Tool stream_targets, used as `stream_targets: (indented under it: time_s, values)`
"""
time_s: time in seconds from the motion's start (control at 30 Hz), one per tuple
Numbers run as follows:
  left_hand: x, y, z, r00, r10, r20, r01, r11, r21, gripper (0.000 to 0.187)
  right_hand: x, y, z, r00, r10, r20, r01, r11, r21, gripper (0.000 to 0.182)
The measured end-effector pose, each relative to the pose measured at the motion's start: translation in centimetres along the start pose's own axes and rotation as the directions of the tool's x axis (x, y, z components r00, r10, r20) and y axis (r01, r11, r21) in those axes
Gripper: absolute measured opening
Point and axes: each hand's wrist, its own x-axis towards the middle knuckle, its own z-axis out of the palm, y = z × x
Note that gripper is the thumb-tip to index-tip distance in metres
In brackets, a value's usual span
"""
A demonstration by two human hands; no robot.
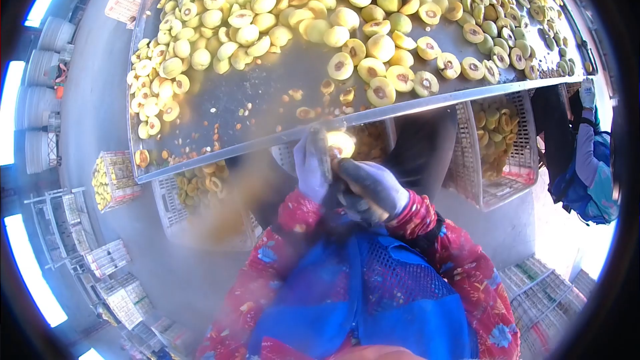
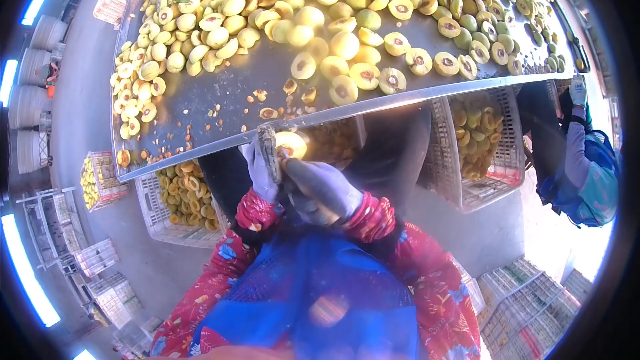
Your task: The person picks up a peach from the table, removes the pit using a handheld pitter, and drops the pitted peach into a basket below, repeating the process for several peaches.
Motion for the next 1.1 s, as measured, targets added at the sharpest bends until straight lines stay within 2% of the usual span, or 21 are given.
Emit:
stream_targets:
  time_s: [0.13, 0.17, 0.27, 0.3, 0.33, 0.37, 0.4, 0.43, 0.47, 0.5, 0.6, 0.7, 0.8, 0.87, 0.9, 0.93, 0.97, 1.0, 1.03, 1.07, 1.1]
  values:
    - [0.9, 0.9, 0.2, 0.974, -0.111, 0.197, 0.179, 0.910, -0.373, 0.032, 0.2, 0.2, 1.0, 0.983, -0.025, 0.181, -0.090, 0.796, 0.599, 0.025]
    - [0.9, 0.9, 0.2, 0.967, -0.129, 0.222, 0.210, 0.893, -0.398, 0.032, -0.3, -0.1, 2.0, 0.998, -0.019, 0.053, -0.018, 0.786, 0.618, 0.025]
    - [1.6, 0.8, -0.2, 0.893, -0.246, 0.376, 0.410, 0.789, -0.458, 0.030, 1.3, 1.3, -4.4, 0.907, -0.048, 0.419, -0.137, 0.906, 0.400, 0.026]
    - [1.8, 0.7, -0.5, 0.850, -0.292, 0.439, 0.493, 0.735, -0.466, 0.029, 1.0, 0.8, -3.4, 0.984, 0.006, 0.180, -0.025, 0.994, 0.103, 0.026]
    - [1.7, 0.0, -0.5, 0.803, -0.323, 0.501, 0.574, 0.646, -0.503, 0.030, 0.5, 0.0, -1.6, 0.997, -0.024, -0.074, 0.007, 0.975, -0.223, 0.025]
    - [1.5, -1.3, -0.3, 0.750, -0.345, 0.564, 0.649, 0.549, -0.528, 0.030, 0.3, -0.3, -0.5, 0.945, -0.133, -0.299, -0.045, 0.852, -0.522, 0.025]
    - [1.4, -2.0, -0.3, 0.695, -0.357, 0.624, 0.714, 0.445, -0.541, 0.030, 0.6, 0.4, -1.3, 0.907, -0.373, -0.196, 0.067, 0.588, -0.806, 0.025]
    - [1.5, -1.9, -0.5, 0.689, -0.353, 0.633, 0.715, 0.475, -0.513, 0.031, 1.2, 1.4, -2.5, 0.837, -0.547, -0.011, 0.132, 0.221, -0.966, 0.026]
    - [1.6, -1.5, -0.7, 0.683, -0.349, 0.642, 0.714, 0.505, -0.485, 0.033, 1.4, 2.2, -3.4, 0.747, -0.625, 0.224, 0.138, -0.184, -0.973, 0.026]
    - [1.7, -1.1, -0.9, 0.676, -0.344, 0.652, 0.712, 0.535, -0.455, 0.034, 1.2, 2.2, -2.5, 0.705, -0.658, 0.264, 0.060, -0.316, -0.947, 0.028]
    - [1.4, -0.8, -1.1, 0.644, -0.462, 0.609, 0.744, 0.562, -0.361, 0.032, 0.3, 2.1, -0.8, 0.793, -0.602, 0.091, -0.193, -0.390, -0.900, 0.032]
    - [1.0, -1.2, -2.3, 0.534, -0.532, 0.657, 0.834, 0.459, -0.306, 0.031, 0.0, 1.9, -0.7, 0.831, -0.543, 0.120, -0.201, -0.494, -0.846, 0.035]
    - [-0.8, -1.8, -4.1, 0.668, -0.535, 0.518, 0.741, 0.545, -0.393, 0.035, 0.5, 3.1, 0.1, 0.811, -0.546, 0.211, -0.162, -0.556, -0.815, 0.038]
    - [-1.8, -2.0, -6.6, 0.841, -0.399, 0.365, 0.478, 0.865, -0.155, 0.029, 0.6, 3.7, 1.0, 0.793, -0.536, 0.290, -0.164, -0.646, -0.745, 0.036]
    - [-2.2, -2.3, -8.3, 0.903, -0.293, 0.313, 0.310, 0.951, -0.003, 0.028, 0.7, 3.9, 0.8, 0.808, -0.547, 0.218, -0.205, -0.609, -0.766, 0.034]
    - [-3.6, -4.7, -10.2, 0.833, -0.546, 0.092, 0.553, 0.809, -0.199, 0.034, 1.0, 3.8, 0.4, 0.818, -0.556, 0.144, -0.248, -0.568, -0.785, 0.032]
    - [-4.4, -7.2, -12.0, 0.630, -0.774, -0.067, 0.678, 0.590, -0.438, 0.040, 1.1, 3.2, -0.6, 0.782, -0.610, 0.131, -0.245, -0.493, -0.834, 0.026]
    - [-2.8, -3.6, -14.5, 0.649, -0.741, -0.175, 0.677, 0.667, -0.312, 0.042, 0.9, 2.6, -2.2, 0.748, -0.654, 0.112, -0.237, -0.421, -0.875, 0.021]
    - [-4.7, -10.7, -18.6, 0.708, -0.631, -0.317, 0.610, 0.773, -0.173, 0.043, 1.2, 2.6, -4.2, 0.711, -0.692, 0.124, -0.208, -0.375, -0.903, 0.024]
    - [-4.6, -9.4, -20.5, 0.776, -0.531, -0.340, 0.625, 0.718, 0.306, 0.045, 1.5, 2.2, -5.2, 0.771, -0.636, -0.037, -0.132, -0.103, -0.986, 0.025]
    - [-4.5, -8.0, -22.4, 0.833, -0.423, -0.358, 0.538, 0.462, 0.705, 0.047, 2.1, 1.2, -6.0, 0.829, -0.532, -0.174, -0.080, 0.194, -0.978, 0.027]
